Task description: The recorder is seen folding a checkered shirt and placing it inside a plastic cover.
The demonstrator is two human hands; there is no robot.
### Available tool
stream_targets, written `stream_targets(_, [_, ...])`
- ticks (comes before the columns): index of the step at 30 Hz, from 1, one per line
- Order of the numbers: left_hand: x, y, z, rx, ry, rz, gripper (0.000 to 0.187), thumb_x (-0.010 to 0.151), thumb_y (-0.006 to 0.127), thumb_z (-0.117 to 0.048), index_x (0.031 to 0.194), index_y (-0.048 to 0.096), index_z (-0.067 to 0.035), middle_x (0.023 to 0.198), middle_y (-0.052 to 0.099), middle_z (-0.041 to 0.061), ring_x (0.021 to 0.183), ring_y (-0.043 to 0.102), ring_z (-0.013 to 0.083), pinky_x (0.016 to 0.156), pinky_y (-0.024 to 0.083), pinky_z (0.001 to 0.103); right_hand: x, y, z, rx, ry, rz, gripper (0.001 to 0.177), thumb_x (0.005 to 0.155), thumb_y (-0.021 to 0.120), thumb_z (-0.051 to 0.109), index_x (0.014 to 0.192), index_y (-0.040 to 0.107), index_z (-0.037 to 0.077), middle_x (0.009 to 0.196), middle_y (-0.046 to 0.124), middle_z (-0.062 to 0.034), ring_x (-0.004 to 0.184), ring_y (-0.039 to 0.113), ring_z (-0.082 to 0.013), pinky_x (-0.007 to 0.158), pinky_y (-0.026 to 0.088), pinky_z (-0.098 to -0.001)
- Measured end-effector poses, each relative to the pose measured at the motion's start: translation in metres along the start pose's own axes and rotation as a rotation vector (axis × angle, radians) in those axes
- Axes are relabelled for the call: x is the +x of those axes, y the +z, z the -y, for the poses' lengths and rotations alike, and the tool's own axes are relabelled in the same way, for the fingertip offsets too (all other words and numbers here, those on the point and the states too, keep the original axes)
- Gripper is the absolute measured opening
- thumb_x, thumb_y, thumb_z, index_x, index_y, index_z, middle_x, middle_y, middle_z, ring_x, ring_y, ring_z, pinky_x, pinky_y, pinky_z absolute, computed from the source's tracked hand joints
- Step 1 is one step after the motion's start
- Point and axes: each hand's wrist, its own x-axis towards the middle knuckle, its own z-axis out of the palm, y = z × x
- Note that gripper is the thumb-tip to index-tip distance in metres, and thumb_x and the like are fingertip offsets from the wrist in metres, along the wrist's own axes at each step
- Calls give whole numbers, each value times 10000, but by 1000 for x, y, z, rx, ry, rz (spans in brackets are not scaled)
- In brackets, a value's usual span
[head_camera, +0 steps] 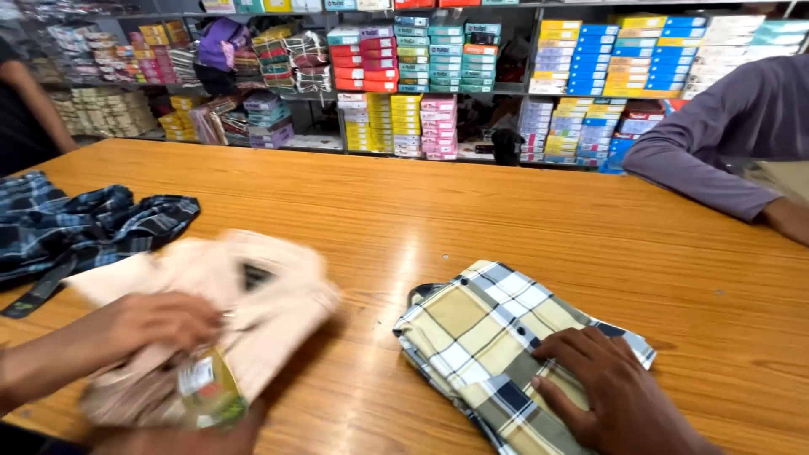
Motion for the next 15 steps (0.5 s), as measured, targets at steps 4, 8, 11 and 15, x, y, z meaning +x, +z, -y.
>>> stream_targets(4, [62,99,-191,1398,-229,-518,842,927,421,-829,1457,536,-186,1582,467,124,1414,446,347,1166,364,515,-3,17,-22,-12,-53,-2,422,952,598,473,1265,676,200,1273,668,-1,1272,566,-197,1126,377,-442])
stream_targets(8, [64,65,-113,1426,-803,-138,726,971,267,-715,1608,237,-367,1671,230,3,1580,84,340,1186,108,666,-2,7,-18,-13,-56,-19,431,953,585,478,1273,672,202,1303,655,-1,1296,543,-201,1136,362,-444])
stream_targets(11, [52,63,-138,1190,-1076,103,590,1038,292,-621,1574,296,-373,1657,253,-12,1555,139,290,1204,100,681,0,19,-36,10,-78,3,433,970,573,485,1276,669,193,1326,648,-5,1309,535,-203,1135,345,-453])
stream_targets(15, [63,90,-240,1286,-1289,381,453,1067,433,-482,1398,642,-253,1457,640,15,1365,611,271,1168,242,701,1,33,-51,-14,-159,-53,447,1015,583,528,1272,680,175,1326,660,-9,1326,554,-220,1135,361,-461])
